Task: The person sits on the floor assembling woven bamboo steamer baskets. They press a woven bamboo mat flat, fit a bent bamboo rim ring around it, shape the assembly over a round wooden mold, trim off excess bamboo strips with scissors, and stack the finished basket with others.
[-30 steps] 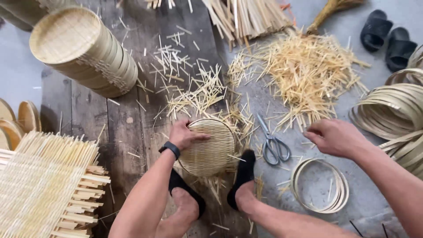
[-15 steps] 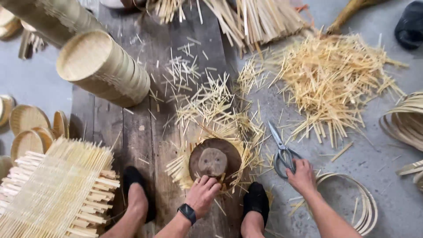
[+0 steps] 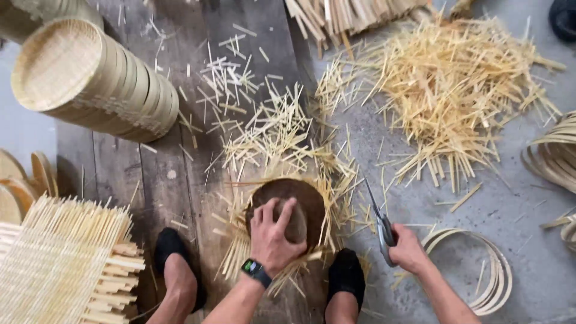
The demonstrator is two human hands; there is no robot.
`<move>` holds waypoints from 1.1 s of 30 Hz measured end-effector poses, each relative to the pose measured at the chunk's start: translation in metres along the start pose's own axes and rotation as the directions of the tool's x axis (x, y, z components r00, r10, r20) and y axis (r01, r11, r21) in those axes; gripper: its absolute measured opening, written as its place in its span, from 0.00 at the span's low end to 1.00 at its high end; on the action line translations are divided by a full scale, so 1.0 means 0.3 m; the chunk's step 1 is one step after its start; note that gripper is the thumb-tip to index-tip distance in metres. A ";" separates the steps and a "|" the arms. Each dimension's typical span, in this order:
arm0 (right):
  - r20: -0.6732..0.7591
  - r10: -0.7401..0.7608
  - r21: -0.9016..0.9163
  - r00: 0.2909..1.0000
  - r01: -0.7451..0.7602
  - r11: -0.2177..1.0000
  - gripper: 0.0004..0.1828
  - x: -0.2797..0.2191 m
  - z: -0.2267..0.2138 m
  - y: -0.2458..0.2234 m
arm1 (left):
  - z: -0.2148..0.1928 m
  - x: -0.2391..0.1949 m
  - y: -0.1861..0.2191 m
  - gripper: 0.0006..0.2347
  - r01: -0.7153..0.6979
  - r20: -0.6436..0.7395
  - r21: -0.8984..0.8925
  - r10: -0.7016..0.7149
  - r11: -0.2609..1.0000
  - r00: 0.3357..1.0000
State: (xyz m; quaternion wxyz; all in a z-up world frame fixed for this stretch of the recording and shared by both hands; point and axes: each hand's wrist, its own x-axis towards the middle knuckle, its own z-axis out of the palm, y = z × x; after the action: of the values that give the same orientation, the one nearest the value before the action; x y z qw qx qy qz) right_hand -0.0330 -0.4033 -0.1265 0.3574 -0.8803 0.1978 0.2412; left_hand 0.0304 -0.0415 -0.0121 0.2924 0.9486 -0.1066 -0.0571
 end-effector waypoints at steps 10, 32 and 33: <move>-0.042 -0.319 -0.210 0.947 0.304 0.929 0.32 -0.200 0.093 -0.019 | 0.126 0.025 0.051 0.44 0.359 -0.145 -0.054 -0.363 0.932 0.920; -0.162 -0.309 -0.586 0.937 0.160 0.794 0.16 -0.011 0.086 -0.155 | 0.199 -0.018 0.157 0.44 0.583 -0.128 -0.149 -0.600 0.799 0.790; -0.115 -0.322 -0.584 0.940 0.198 0.787 0.08 0.008 0.081 -0.124 | 0.201 -0.021 0.154 0.44 0.568 -0.128 -0.145 -0.584 0.810 0.801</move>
State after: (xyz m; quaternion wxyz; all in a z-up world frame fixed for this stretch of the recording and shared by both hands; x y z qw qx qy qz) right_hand -0.0187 -0.3613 -0.1233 0.0884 -0.9852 0.0304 0.1433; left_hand 0.0063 -0.1100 -0.0352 0.3156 0.9218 0.2144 -0.0691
